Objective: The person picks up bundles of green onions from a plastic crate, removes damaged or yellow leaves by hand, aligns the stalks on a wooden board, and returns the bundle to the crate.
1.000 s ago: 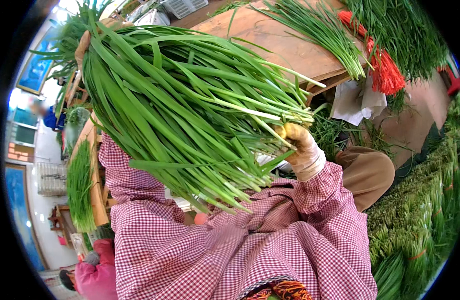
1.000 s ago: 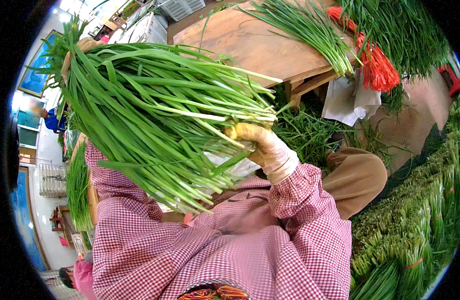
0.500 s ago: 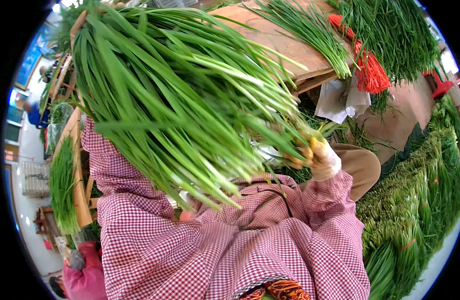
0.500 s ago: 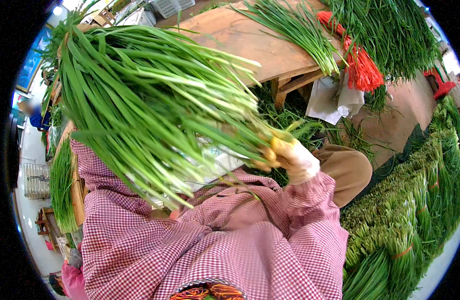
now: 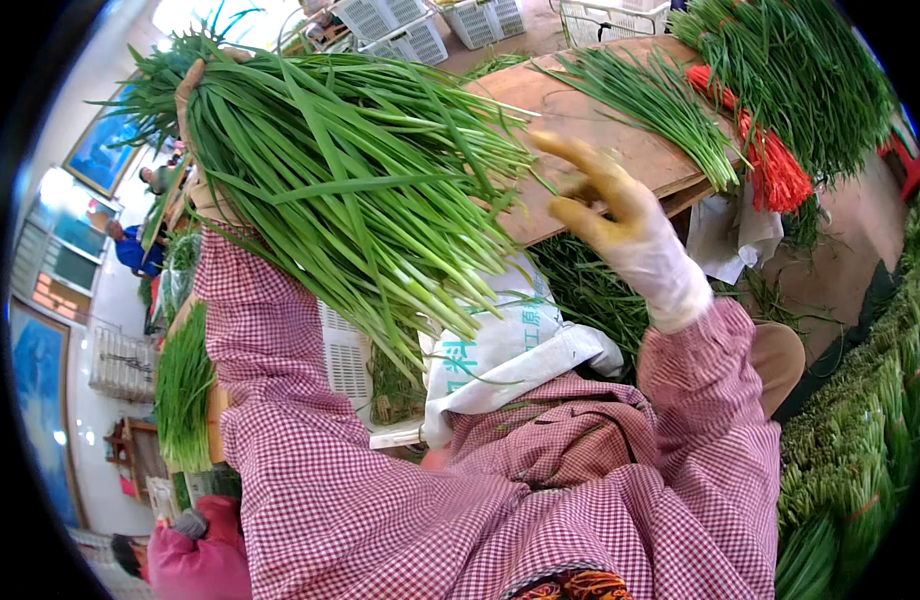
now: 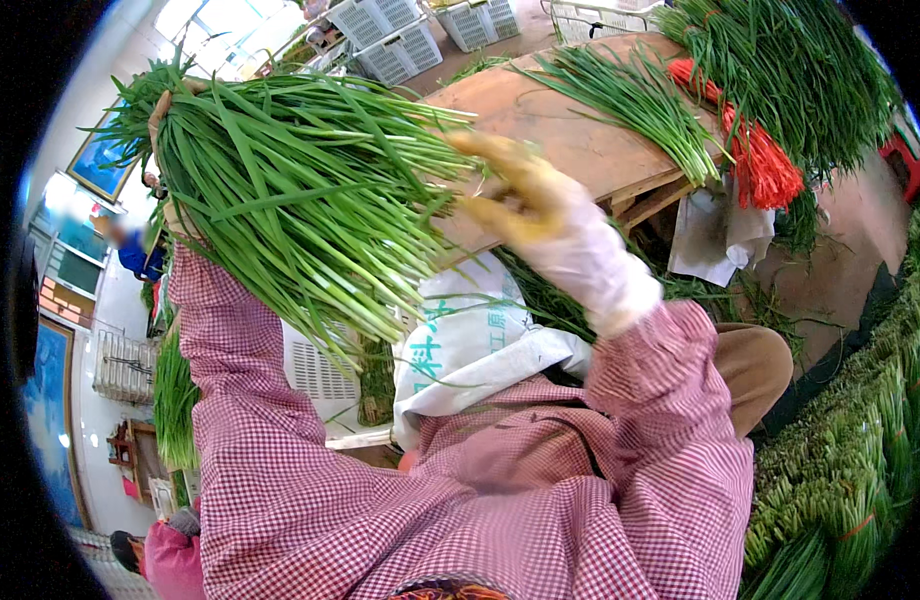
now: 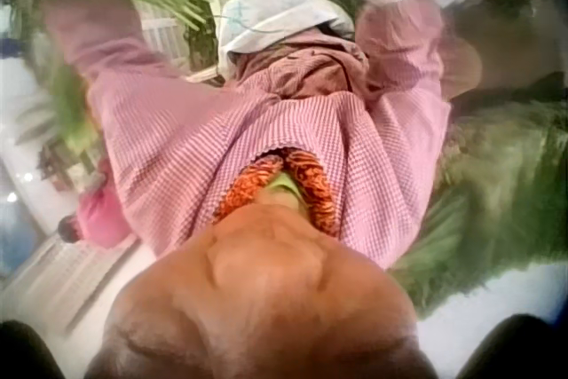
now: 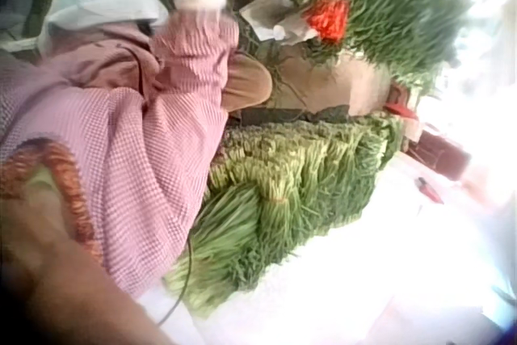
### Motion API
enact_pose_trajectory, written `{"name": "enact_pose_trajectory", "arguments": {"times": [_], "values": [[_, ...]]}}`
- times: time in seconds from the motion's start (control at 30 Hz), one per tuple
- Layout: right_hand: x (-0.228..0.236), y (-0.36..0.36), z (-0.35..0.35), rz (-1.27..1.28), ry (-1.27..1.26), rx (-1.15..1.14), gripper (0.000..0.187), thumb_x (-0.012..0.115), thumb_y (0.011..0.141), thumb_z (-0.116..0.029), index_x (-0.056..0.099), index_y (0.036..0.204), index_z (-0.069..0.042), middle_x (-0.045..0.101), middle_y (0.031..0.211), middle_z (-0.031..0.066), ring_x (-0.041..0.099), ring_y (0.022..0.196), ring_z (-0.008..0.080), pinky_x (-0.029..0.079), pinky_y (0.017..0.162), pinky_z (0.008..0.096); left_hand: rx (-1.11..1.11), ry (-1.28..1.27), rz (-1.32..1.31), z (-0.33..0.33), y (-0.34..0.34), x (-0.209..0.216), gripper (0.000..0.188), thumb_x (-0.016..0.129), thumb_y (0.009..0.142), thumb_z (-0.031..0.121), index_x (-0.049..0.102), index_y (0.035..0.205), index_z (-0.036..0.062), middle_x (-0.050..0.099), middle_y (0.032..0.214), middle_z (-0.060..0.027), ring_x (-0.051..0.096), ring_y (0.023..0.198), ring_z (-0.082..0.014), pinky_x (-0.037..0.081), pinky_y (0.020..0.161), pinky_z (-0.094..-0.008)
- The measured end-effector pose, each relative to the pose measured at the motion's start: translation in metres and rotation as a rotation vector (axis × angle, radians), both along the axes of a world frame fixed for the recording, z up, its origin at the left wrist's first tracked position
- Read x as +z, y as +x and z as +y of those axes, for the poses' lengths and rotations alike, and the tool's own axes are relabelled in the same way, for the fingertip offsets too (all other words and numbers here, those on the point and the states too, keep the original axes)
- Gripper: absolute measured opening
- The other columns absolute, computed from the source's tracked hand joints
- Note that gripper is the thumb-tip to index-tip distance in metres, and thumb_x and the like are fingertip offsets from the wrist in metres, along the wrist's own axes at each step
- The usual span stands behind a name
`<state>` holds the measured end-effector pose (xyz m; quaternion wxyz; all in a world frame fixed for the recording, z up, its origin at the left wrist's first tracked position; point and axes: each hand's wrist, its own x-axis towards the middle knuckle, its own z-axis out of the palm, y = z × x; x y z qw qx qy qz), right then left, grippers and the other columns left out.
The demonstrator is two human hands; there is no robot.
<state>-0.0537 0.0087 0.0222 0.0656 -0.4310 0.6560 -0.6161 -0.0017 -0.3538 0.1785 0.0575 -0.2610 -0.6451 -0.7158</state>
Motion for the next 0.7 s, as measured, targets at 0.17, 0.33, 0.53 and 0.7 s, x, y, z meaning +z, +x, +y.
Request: {"name": "enact_pose_trajectory", "arguments": {"times": [0.17,0.33,0.53,0.7], "values": [[-0.050,-0.031,-0.037,0.466,0.207,-0.197,0.027,0.054,0.079,-0.022,0.052,0.103,-0.012,0.059,0.086,0.0123,0.059,0.067,0.0227,0.047,0.058,0.0289,-0.083,0.213,0.008,0.029,-0.046,-0.011,0.030,0.040,0.083,0.026,0.049,0.090,-0.0021,0.054,0.089,-0.0153,0.056,0.080,-0.0221,0.049,0.073,-0.0359],[-0.250,-0.002,0.029,0.509,1.401,0.301,0.023,0.041,0.081,-0.017,0.060,0.086,-0.004,0.060,0.082,0.0097,0.058,0.076,0.0214,0.048,0.064,0.0347,0.247,0.008,0.138,-0.008,-0.003,0.016,0.031,0.038,0.083,0.024,0.051,0.090,-0.0033,0.055,0.088,-0.0166,0.057,0.076,-0.0232,0.050,0.068,-0.0342],[-0.151,-0.011,0.050,0.178,0.859,-0.134,0.029,0.051,0.078,-0.023,0.053,0.103,-0.010,0.059,0.095,0.0092,0.057,0.082,0.0247,0.046,0.068,0.0285,0.283,0.072,0.124,0.022,-0.018,-0.007,0.034,0.037,0.083,0.025,0.053,0.087,-0.0057,0.057,0.082,-0.0157,0.059,0.068,-0.0214,0.053,0.060,-0.0310],[-0.023,-0.019,-0.026,0.069,-0.261,-0.058,0.037,0.056,0.075,-0.012,0.046,0.111,-0.010,0.054,0.098,0.0133,0.055,0.078,0.0306,0.046,0.066,0.0326,0.240,0.075,0.101,0.044,-0.056,-0.021,0.034,0.038,0.083,0.025,0.053,0.088,-0.0050,0.058,0.082,-0.0153,0.059,0.069,-0.0225,0.052,0.062,-0.0325]]}}
